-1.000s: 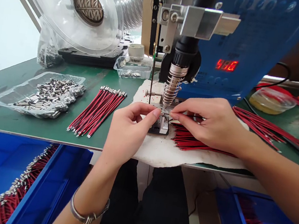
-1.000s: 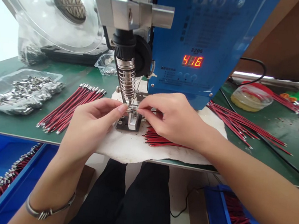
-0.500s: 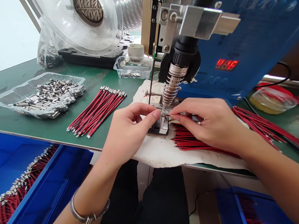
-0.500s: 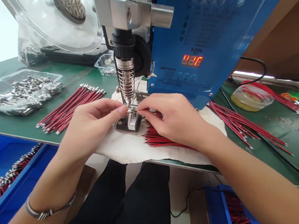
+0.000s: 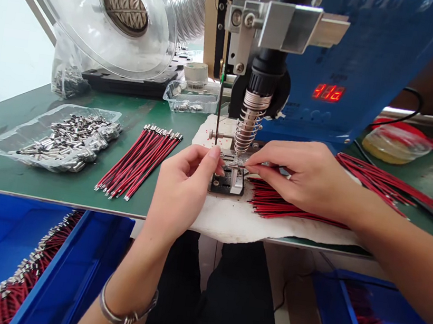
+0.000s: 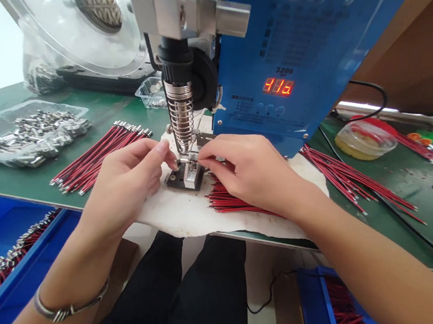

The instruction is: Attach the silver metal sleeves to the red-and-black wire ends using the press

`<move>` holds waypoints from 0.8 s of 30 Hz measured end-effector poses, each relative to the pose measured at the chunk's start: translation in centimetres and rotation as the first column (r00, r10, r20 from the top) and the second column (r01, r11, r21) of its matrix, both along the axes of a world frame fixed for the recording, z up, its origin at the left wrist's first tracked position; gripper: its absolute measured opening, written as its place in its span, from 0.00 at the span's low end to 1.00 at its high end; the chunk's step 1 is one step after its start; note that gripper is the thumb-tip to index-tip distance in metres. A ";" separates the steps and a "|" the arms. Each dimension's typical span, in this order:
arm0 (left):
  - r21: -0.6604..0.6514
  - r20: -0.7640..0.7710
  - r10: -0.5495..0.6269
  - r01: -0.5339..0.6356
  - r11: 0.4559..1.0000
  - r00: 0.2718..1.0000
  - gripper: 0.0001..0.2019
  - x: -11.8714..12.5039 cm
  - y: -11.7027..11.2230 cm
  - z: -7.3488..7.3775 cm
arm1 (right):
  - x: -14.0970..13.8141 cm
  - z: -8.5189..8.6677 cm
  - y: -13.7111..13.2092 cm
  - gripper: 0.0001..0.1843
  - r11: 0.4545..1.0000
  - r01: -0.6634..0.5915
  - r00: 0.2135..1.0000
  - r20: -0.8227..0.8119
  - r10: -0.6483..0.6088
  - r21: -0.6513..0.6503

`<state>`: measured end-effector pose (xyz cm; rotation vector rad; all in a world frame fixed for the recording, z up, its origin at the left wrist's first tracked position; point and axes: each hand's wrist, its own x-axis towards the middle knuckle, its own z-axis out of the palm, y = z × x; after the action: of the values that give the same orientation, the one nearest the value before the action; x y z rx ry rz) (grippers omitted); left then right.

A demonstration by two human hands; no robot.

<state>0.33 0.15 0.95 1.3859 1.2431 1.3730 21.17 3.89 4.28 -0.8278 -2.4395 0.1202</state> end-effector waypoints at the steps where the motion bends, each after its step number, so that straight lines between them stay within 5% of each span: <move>1: -0.005 0.009 -0.004 0.004 1.000 1.000 0.18 0.0 0.0 0.0 | 0.0 0.0 0.0 0.11 1.000 -0.004 1.000 0.000 0.004 0.003; 24: -0.025 0.006 0.017 -0.017 1.000 1.000 0.17 0.1 -0.2 0.3 | 0.2 -0.2 0.1 0.10 0.996 -0.036 0.999 0.025 0.034 0.085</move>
<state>0.46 -0.04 1.25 1.3551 1.2667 1.3680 21.36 3.98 4.03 -0.7530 -2.4634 0.0193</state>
